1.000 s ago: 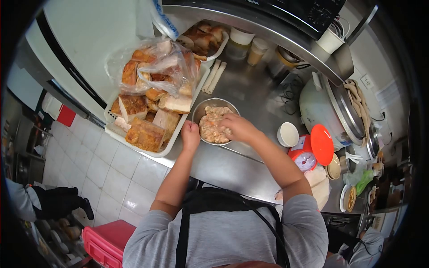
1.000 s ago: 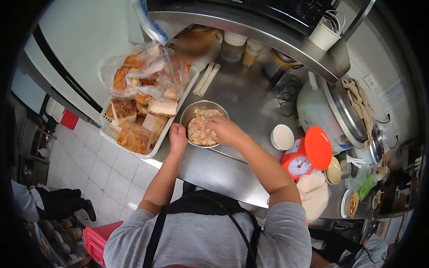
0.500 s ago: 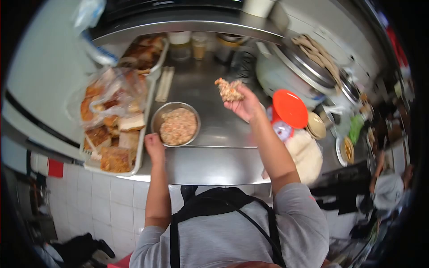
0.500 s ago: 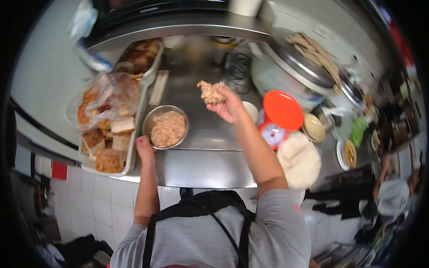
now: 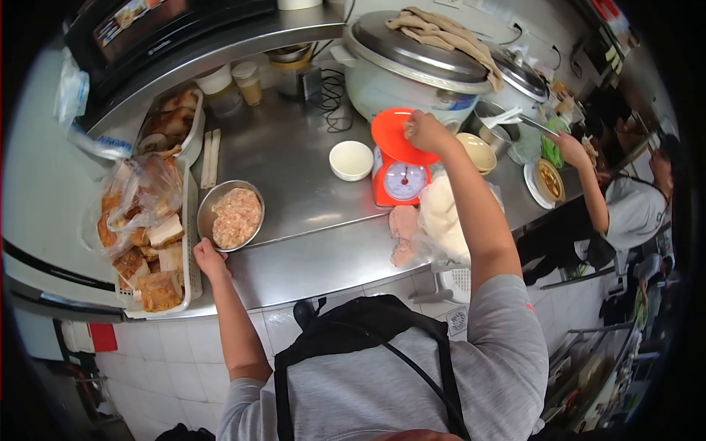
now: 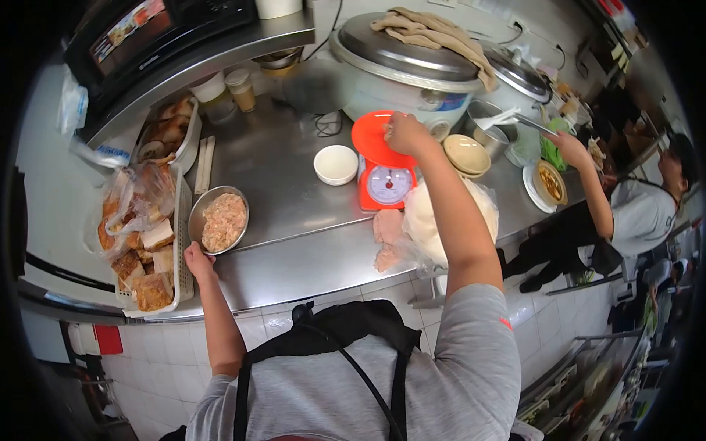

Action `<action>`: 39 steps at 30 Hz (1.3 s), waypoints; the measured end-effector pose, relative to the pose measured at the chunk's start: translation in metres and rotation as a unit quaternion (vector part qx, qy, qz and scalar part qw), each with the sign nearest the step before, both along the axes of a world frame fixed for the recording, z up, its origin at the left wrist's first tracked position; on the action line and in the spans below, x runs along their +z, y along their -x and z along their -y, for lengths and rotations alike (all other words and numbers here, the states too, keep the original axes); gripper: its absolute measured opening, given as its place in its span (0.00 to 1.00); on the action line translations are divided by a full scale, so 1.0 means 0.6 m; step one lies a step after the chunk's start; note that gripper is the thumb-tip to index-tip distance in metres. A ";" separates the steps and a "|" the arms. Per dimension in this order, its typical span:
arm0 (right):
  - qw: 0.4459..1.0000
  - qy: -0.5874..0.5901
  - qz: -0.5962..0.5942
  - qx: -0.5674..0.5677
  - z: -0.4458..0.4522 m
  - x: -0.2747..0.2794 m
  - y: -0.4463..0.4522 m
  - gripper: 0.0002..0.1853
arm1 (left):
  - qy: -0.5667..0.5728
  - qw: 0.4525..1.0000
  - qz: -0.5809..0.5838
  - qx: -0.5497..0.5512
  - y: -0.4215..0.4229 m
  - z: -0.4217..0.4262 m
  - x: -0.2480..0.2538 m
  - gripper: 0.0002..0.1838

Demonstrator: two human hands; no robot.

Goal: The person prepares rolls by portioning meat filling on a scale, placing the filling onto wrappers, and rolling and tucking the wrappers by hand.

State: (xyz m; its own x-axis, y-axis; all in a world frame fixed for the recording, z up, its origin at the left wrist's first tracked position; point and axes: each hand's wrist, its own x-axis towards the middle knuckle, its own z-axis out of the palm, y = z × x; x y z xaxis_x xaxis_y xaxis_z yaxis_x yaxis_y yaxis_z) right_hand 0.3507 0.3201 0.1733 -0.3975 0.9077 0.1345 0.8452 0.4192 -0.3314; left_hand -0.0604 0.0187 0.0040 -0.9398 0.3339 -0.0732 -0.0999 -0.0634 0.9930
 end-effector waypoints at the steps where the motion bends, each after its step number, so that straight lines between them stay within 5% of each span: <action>1: 1.000 -0.006 0.014 -0.008 0.006 -0.001 0.005 0.22 | 0.000 1.000 -0.001 -0.006 -0.001 0.001 0.002 0.11; 11: 0.996 -0.009 0.085 -0.026 0.048 0.007 0.003 0.28 | 0.008 1.000 0.014 -0.005 -0.015 0.009 0.011 0.12; 20: 0.989 -0.116 -0.093 0.003 0.043 0.024 -0.013 0.14 | 0.013 1.000 -0.009 -0.009 -0.011 0.010 0.006 0.11; 23: 0.962 0.033 -0.270 0.017 0.067 0.058 0.021 0.10 | 0.035 0.999 -0.012 -0.023 -0.004 0.013 0.006 0.09; 25: 0.936 -0.142 -0.307 0.097 0.079 0.032 0.065 0.09 | 0.052 0.998 -0.005 -0.042 0.000 0.016 0.008 0.08; 30: 0.935 0.069 -0.228 0.261 0.175 -0.045 0.213 0.09 | 0.076 0.994 0.014 -0.080 -0.010 0.023 0.029 0.10; 39: 0.922 0.111 -0.178 0.326 0.209 -0.140 0.404 0.12 | 0.076 0.991 0.002 -0.107 -0.039 0.046 0.029 0.07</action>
State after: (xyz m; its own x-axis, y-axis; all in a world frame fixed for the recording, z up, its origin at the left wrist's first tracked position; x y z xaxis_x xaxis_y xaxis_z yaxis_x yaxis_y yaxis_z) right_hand 0.1084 0.1947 0.0891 -0.8343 0.5133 0.2011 0.2593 0.6873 -0.6785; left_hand -0.0372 -0.0092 0.0214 -0.8484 0.5099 -0.1422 -0.0998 0.1098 0.9889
